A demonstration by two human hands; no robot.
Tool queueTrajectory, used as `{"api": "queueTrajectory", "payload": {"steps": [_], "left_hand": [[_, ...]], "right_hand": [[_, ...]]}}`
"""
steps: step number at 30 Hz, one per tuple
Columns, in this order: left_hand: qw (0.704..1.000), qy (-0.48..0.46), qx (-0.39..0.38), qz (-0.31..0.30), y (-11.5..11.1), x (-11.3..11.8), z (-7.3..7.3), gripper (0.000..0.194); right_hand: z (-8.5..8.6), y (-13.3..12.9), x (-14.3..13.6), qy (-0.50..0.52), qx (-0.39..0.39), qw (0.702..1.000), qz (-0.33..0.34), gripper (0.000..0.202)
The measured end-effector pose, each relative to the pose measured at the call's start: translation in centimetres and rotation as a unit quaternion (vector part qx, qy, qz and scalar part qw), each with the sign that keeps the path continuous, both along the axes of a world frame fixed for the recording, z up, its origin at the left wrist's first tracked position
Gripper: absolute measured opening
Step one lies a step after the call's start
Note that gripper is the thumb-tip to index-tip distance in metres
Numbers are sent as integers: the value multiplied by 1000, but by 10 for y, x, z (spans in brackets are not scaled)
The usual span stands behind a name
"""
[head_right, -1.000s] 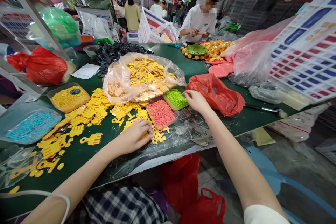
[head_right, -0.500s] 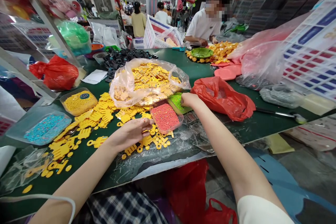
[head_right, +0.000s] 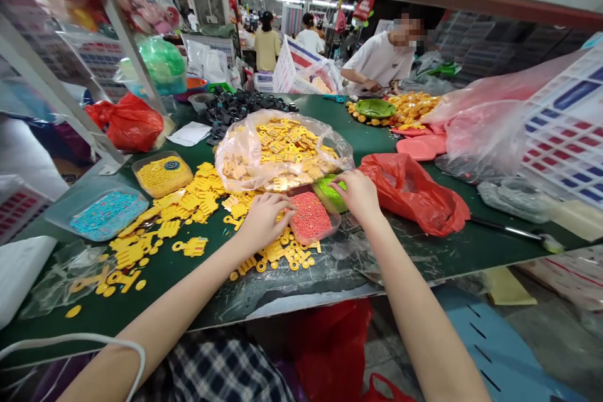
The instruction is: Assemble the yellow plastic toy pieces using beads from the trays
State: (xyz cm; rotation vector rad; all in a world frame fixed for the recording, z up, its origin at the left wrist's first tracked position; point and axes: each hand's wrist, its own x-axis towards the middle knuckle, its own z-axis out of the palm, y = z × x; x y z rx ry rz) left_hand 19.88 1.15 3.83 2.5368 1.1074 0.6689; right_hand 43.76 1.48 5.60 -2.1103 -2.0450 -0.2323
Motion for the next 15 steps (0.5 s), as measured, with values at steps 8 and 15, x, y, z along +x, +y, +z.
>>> {"api": "queueTrajectory", "payload": {"steps": [8,15], "left_hand": [[992,-55,-91,65,16,-162,17,33],[988,29,-153,22,-7,-212,-14,35]], "right_hand": [[-17,-44,-152,231,36,918,320,15],[-60,-37,-235,214,-38,906,363,10]]}}
